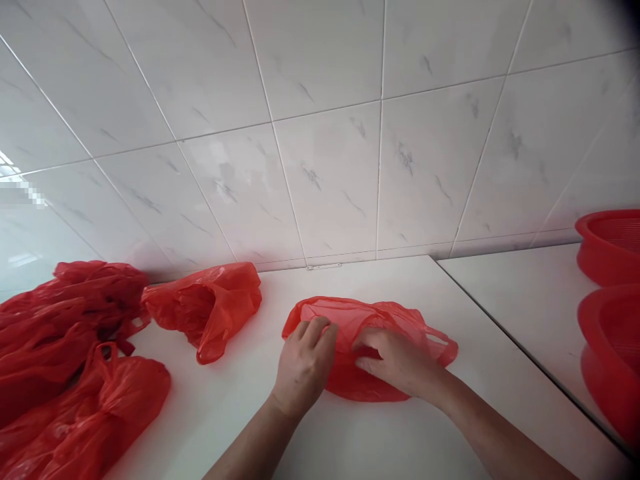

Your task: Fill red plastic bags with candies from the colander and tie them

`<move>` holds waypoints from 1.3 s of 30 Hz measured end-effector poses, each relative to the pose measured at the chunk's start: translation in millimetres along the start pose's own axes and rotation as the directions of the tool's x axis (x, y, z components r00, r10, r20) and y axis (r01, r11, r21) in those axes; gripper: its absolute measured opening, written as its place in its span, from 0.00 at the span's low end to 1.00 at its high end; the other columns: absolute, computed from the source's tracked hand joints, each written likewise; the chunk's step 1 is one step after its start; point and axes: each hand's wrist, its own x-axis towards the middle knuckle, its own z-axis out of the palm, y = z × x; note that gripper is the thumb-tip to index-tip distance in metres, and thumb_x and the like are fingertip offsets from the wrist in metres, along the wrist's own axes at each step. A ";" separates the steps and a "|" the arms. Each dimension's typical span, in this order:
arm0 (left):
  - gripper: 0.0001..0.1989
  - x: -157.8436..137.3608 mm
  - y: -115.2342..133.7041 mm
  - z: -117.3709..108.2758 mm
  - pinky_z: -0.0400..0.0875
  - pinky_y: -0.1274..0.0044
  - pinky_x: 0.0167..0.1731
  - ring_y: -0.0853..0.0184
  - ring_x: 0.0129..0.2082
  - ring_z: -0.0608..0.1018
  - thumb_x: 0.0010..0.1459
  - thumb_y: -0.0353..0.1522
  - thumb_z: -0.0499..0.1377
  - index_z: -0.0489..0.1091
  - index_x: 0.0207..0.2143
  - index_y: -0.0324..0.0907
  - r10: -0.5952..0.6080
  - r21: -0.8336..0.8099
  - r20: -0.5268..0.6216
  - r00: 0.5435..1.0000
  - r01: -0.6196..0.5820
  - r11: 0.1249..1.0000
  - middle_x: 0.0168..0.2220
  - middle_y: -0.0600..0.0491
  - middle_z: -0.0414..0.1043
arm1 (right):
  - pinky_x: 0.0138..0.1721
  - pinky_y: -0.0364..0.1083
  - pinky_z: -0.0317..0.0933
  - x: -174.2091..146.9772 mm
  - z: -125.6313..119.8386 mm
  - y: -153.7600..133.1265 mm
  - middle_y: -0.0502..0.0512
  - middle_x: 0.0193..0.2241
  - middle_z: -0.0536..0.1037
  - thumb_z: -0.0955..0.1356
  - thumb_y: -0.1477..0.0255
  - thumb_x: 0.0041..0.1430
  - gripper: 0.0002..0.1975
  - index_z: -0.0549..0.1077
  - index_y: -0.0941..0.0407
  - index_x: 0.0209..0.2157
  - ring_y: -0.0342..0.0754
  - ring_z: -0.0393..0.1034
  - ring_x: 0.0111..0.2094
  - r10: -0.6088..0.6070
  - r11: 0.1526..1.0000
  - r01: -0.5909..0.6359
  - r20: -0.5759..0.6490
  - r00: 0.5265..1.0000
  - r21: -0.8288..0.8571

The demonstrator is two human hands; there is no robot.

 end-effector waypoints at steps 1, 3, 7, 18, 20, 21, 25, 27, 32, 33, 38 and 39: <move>0.13 -0.7 3.4 1.7 0.69 0.71 0.36 0.64 0.37 0.73 0.59 0.23 0.50 0.68 0.43 0.42 0.049 -0.040 0.030 0.998 -0.048 0.998 0.44 0.47 0.72 | 0.33 0.44 0.64 0.9 -0.5 -1.8 0.48 0.33 0.76 0.63 0.70 0.58 0.07 0.74 0.50 0.33 0.46 0.71 0.35 0.014 1.000 -0.014 -0.035 0.999 0.005; 0.12 -2.8 9.2 6.2 0.69 0.67 0.42 0.62 0.41 0.73 0.59 0.24 0.51 0.68 0.43 0.43 0.110 -0.106 0.122 0.986 -0.097 0.990 0.48 0.48 0.71 | 0.34 0.44 0.63 3.8 -0.9 -0.8 0.47 0.33 0.76 0.62 0.68 0.60 0.09 0.73 0.50 0.33 0.46 0.71 0.34 0.064 0.998 -0.064 -0.116 0.991 0.011; 0.13 -7.9 13.1 15.0 0.61 0.53 0.52 0.52 0.54 0.68 0.57 0.28 0.55 0.69 0.44 0.46 0.017 -0.134 0.331 0.944 0.029 0.991 0.51 0.48 0.69 | 0.37 0.46 0.64 11.2 -1.5 21.0 0.49 0.37 0.76 0.62 0.65 0.61 0.12 0.71 0.49 0.44 0.47 0.71 0.36 0.240 0.971 -0.235 -0.258 0.936 0.049; 0.14 -5.8 -0.6 11.6 0.69 0.67 0.44 0.61 0.46 0.73 0.59 0.25 0.51 0.68 0.46 0.43 -0.004 -0.159 0.111 0.994 0.022 0.987 0.49 0.48 0.72 | 0.24 0.43 0.58 6.2 2.8 25.1 0.51 0.32 0.77 0.62 0.68 0.60 0.08 0.72 0.53 0.34 0.47 0.72 0.31 0.177 0.969 -0.215 -0.265 0.948 -0.122; 0.15 -5.0 -2.2 9.8 0.69 0.68 0.43 0.61 0.46 0.72 0.59 0.22 0.50 0.68 0.45 0.43 -0.001 -0.103 0.050 0.999 0.006 0.995 0.50 0.48 0.71 | 0.21 0.42 0.54 4.9 6.8 15.0 0.48 0.25 0.74 0.61 0.70 0.61 0.10 0.68 0.54 0.26 0.44 0.68 0.25 0.061 0.962 -0.137 -0.305 0.950 -0.237; 0.16 -4.7 -2.7 9.1 0.68 0.68 0.43 0.60 0.47 0.72 0.58 0.21 0.50 0.68 0.44 0.43 -0.005 -0.072 0.049 0.999 0.008 0.997 0.51 0.48 0.71 | 0.21 0.42 0.53 4.1 8.8 11.1 0.47 0.22 0.72 0.61 0.71 0.61 0.11 0.66 0.54 0.24 0.43 0.66 0.23 0.003 0.955 -0.094 -0.310 0.951 -0.280; 0.17 -4.0 -3.1 9.0 0.65 0.61 0.47 0.53 0.55 0.66 0.58 0.21 0.50 0.68 0.45 0.45 -0.098 0.045 0.092 0.991 0.094 0.995 0.57 0.47 0.65 | 0.23 0.42 0.56 1.9 14.7 5.4 0.47 0.23 0.72 0.60 0.69 0.63 0.10 0.69 0.54 0.30 0.43 0.65 0.22 -0.109 0.948 -0.014 -0.363 0.925 -0.319; 0.15 -4.1 -3.9 10.6 0.61 0.57 0.50 0.50 0.59 0.62 0.59 0.26 0.53 0.67 0.48 0.45 -0.178 0.032 0.073 0.981 0.176 0.984 0.59 0.45 0.62 | 0.24 0.43 0.59 2.0 15.6 7.1 0.48 0.25 0.74 0.59 0.66 0.64 0.11 0.71 0.53 0.40 0.44 0.67 0.23 -0.072 0.953 -0.062 -0.421 0.904 -0.297; 0.11 -6.1 -14.2 13.9 0.61 0.60 0.54 0.57 0.56 0.65 0.61 0.36 0.53 0.65 0.46 0.46 -0.446 -0.270 -0.012 0.895 0.426 0.863 0.55 0.46 0.63 | 0.22 0.45 0.62 5.5 12.9 17.8 0.47 0.20 0.70 0.58 0.63 0.64 0.23 0.62 0.55 0.58 0.48 0.68 0.23 0.139 0.958 -0.242 -0.493 0.859 -0.152; 0.10 -6.8 -17.5 14.3 0.61 0.61 0.54 0.58 0.55 0.66 0.61 0.37 0.53 0.65 0.45 0.45 -0.491 -0.328 -0.020 0.871 0.459 0.826 0.54 0.47 0.64 | 0.23 0.45 0.63 6.5 11.7 20.4 0.47 0.21 0.71 0.59 0.63 0.63 0.26 0.58 0.56 0.60 0.48 0.69 0.23 0.175 0.960 -0.260 -0.504 0.846 -0.103; 0.21 -9.6 -32.3 18.2 0.68 0.67 0.48 0.59 0.53 0.68 0.55 0.39 0.58 0.60 0.51 0.47 -0.629 -0.606 0.266 0.731 0.634 0.480 0.55 0.47 0.62 | 0.26 0.45 0.67 7.2 7.3 25.0 0.51 0.32 0.75 0.61 0.63 0.61 0.31 0.49 0.56 0.63 0.47 0.70 0.26 0.166 0.980 -0.200 -0.535 0.828 -0.006; 0.23 -9.8 -33.9 19.3 0.70 0.69 0.45 0.59 0.52 0.69 0.54 0.38 0.59 0.59 0.52 0.48 -0.624 -0.638 0.353 0.697 0.667 0.385 0.55 0.47 0.61 | 0.28 0.45 0.67 5.7 8.2 23.3 0.51 0.32 0.74 0.62 0.64 0.62 0.28 0.52 0.55 0.61 0.46 0.70 0.27 0.112 0.987 -0.156 -0.546 0.830 -0.034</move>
